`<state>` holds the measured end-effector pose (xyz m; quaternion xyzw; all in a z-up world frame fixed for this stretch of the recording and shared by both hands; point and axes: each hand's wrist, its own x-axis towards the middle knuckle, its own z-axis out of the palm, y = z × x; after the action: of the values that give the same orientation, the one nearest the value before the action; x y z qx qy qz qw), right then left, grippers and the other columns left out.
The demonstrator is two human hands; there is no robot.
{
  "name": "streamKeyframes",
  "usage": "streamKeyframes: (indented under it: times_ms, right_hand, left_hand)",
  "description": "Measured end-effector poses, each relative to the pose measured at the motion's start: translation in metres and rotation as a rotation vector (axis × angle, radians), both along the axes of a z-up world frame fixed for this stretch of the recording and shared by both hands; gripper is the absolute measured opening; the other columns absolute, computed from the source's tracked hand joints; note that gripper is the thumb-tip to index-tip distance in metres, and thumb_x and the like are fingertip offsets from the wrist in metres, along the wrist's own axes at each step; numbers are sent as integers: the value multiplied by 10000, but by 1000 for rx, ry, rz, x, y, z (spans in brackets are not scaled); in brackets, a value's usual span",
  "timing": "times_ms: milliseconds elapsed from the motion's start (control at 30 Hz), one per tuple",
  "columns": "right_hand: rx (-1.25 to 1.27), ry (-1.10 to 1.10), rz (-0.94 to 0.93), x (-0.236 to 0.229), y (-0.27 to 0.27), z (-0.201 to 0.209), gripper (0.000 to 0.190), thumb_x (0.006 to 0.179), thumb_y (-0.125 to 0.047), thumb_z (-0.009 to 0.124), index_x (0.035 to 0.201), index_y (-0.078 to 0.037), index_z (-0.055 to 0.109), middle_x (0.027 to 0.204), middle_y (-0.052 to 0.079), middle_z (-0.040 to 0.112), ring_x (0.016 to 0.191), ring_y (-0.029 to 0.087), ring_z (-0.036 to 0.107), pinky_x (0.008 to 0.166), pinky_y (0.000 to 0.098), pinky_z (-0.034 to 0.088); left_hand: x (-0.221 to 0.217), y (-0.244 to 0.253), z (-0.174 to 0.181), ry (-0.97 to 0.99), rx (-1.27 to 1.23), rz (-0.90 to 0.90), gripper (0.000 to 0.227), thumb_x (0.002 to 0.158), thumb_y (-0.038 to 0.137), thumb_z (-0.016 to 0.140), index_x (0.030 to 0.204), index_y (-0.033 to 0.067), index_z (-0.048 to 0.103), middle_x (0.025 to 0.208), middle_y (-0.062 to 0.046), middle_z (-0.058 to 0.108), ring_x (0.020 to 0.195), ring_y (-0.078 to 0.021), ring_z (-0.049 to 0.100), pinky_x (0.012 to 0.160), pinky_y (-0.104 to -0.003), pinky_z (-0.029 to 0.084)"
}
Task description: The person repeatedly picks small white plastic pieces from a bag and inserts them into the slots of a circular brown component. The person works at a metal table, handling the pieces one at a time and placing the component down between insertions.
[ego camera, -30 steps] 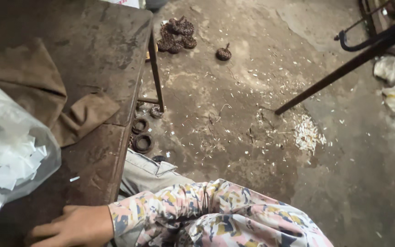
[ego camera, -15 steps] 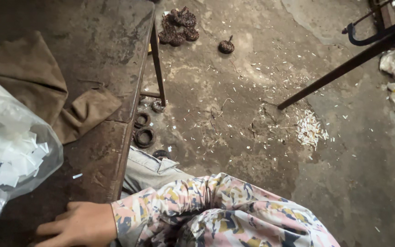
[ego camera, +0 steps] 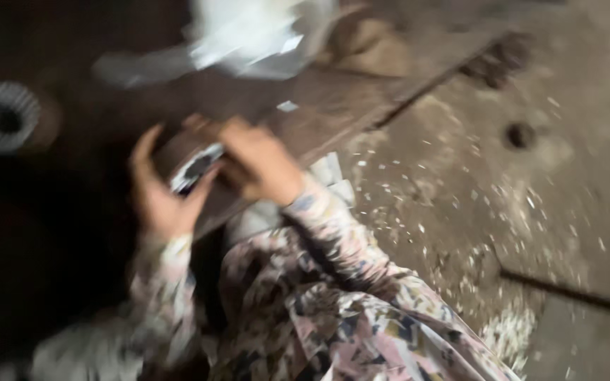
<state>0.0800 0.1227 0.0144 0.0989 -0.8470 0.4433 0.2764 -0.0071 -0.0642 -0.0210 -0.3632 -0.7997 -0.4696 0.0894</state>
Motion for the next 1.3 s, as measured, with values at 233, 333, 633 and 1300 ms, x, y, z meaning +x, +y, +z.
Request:
streamKeyframes:
  times_ms: [233, 333, 633, 1300]
  right_hand:
    - [-28, -113, 0, 1, -10, -1, 649, 925, 48, 751, 1504, -27, 466, 1477, 166, 581, 1313, 357, 629, 1111, 378, 507]
    - [-13, -113, -16, 0, -11, -3, 656, 937, 53, 754, 1515, -19, 454, 1479, 177, 579, 1332, 351, 625, 1122, 370, 497]
    - [-44, -11, -30, 0, -12, -15, 620, 953, 55, 752, 1508, -22, 486, 1467, 175, 598, 1345, 321, 628, 1144, 350, 499]
    - [361, -101, -320, -46, 114, 6, 254, 876, -24, 768, 1124, -71, 740, 1080, 136, 741, 874, 270, 752, 741, 341, 580]
  left_hand:
    - [6, -1, 12, -124, 125, -31, 872, 798, 81, 899, 1527, 114, 421, 1455, -176, 598, 1317, -369, 662, 1099, -417, 564]
    - [4, 0, 13, -94, 149, -53, 873, 812, 101, 910, 1523, 115, 404, 1462, -164, 593, 1309, -359, 654, 1087, -412, 551]
    - [-5, -11, 11, -19, 245, -225, 674, 883, 108, 874, 1445, 46, 507, 1376, -145, 625, 1287, -294, 646, 1115, -383, 514]
    - [2, -5, 24, -1, 334, -45, 397, 925, 183, 822, 1241, 15, 650, 1162, -162, 718, 1073, -314, 723, 941, -362, 556]
